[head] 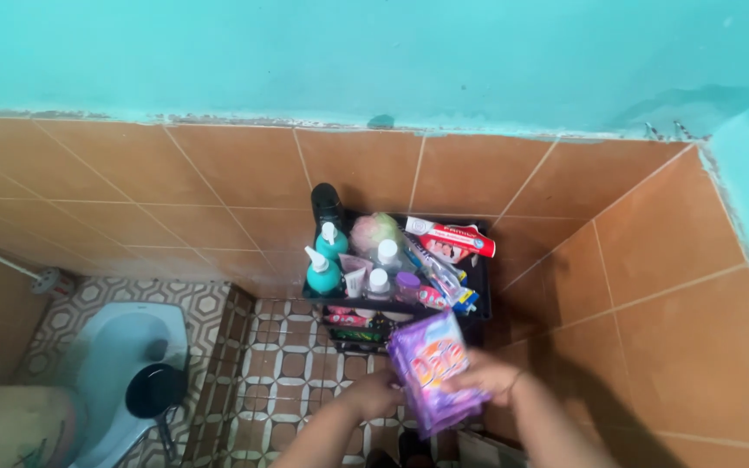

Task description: The recorder is sorting and organizing various packets of laundry detergent and personal care items in a bathroom shelf.

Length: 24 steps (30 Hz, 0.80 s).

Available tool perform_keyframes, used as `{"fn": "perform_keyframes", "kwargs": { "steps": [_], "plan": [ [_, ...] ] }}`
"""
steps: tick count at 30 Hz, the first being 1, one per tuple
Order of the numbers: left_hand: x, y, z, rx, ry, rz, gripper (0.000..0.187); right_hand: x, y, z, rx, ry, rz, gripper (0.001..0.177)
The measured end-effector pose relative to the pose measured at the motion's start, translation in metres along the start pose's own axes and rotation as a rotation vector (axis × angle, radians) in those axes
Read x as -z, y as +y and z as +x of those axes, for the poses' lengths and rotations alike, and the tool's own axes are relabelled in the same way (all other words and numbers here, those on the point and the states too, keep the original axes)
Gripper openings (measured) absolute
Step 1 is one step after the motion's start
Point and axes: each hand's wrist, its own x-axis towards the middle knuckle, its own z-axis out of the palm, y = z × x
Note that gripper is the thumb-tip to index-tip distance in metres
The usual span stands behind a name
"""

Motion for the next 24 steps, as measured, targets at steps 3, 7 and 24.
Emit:
{"fn": "perform_keyframes", "kwargs": {
  "steps": [3, 7, 24],
  "plan": [
    [-0.007, -0.034, 0.011, 0.12, 0.124, -0.171, 0.052, 0.0, 0.04, 0.041, -0.05, 0.159, 0.023, 0.06],
    [-0.018, -0.078, 0.045, 0.117, 0.225, -0.303, 0.053, 0.008, 0.065, 0.105, 0.339, 0.63, 0.044, 0.06],
    [-0.07, -0.119, 0.249, -0.046, 0.164, -1.13, 0.105, 0.095, 0.146, 0.233, 0.62, 0.776, -0.34, 0.037]
  ]
}}
